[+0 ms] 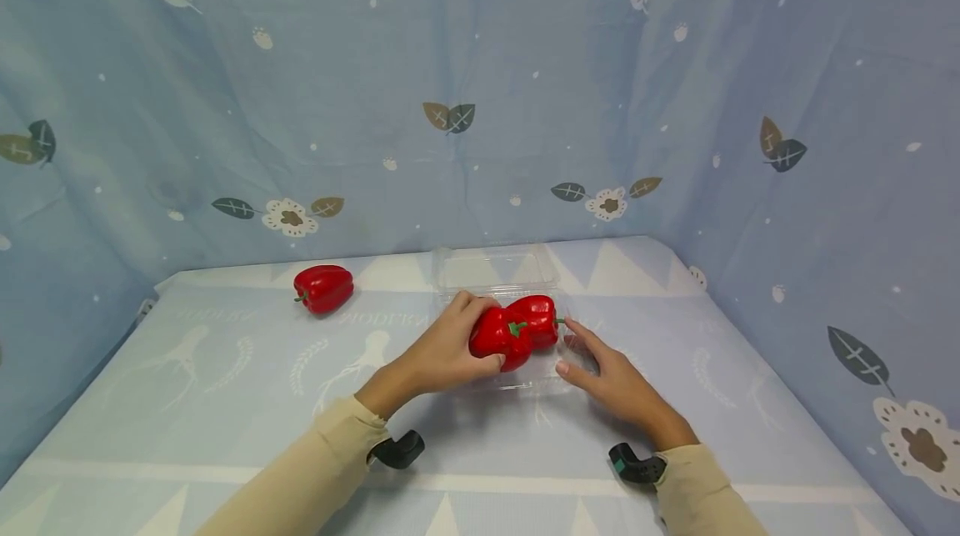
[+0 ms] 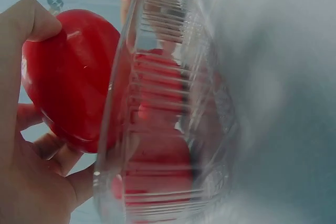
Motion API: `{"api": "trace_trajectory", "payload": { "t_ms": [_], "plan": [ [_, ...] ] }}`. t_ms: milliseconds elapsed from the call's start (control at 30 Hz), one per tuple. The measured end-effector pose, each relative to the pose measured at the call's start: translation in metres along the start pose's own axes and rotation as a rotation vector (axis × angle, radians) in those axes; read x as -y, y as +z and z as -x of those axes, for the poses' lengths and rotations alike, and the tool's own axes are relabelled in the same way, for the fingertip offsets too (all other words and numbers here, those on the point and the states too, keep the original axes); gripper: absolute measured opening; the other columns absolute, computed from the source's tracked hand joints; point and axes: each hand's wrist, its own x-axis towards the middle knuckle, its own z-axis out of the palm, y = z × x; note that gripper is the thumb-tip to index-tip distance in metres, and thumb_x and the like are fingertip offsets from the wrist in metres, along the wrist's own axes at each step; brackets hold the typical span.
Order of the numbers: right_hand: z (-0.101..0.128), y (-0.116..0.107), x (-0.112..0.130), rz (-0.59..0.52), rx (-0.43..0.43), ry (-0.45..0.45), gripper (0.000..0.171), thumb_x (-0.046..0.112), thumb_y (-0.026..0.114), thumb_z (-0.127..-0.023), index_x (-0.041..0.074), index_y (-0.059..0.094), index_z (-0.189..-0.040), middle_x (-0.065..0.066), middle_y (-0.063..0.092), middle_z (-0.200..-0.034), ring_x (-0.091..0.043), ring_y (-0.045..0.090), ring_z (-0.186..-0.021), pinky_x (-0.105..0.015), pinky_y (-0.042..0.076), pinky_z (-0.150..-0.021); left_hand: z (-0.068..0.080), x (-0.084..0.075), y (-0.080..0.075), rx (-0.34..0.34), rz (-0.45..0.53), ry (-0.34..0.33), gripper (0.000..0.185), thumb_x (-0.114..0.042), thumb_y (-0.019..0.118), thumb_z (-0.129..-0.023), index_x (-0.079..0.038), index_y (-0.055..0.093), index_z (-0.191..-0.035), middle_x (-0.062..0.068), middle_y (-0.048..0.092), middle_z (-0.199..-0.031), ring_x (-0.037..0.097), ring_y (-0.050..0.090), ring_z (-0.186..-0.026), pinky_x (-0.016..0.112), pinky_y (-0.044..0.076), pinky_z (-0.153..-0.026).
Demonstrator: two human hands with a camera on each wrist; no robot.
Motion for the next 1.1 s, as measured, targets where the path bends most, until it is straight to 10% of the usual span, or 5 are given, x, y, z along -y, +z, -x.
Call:
{"api": "trace_trajectory", "payload": {
  "t_ms": [533,1100],
  "plan": [
    [-0.002,0.001,0.001,0.017,0.005,0.024,0.071,0.044,0.06,-0.091,0.029,0.025,-0.151,-0.011,0.049,-0.14,-0.034,0.04,-0.132,-0.066,0.032,-0.099,0.0,-0.002,0.014,0.007,-0.064,-0.036,0.068,-0.048,0.071,-0.072,-0.025,0.048,-0.132,-0.005,0.047,-0.114,0.01,0.05,-0.101,0.027,0.054,-0.072],
    [0.0,0.0,0.001,0.006,0.004,-0.002,0.071,0.047,0.058,-0.091,0.028,0.025,-0.151,-0.011,0.049,-0.139,-0.035,0.04,-0.132,-0.065,0.031,-0.1,0.001,-0.011,0.022,0.001,-0.279,0.074,0.079,-0.052,0.074,-0.075,-0.024,0.044,-0.141,-0.004,0.049,-0.114,0.009,0.051,-0.1,0.029,0.054,-0.077]
  ]
}}
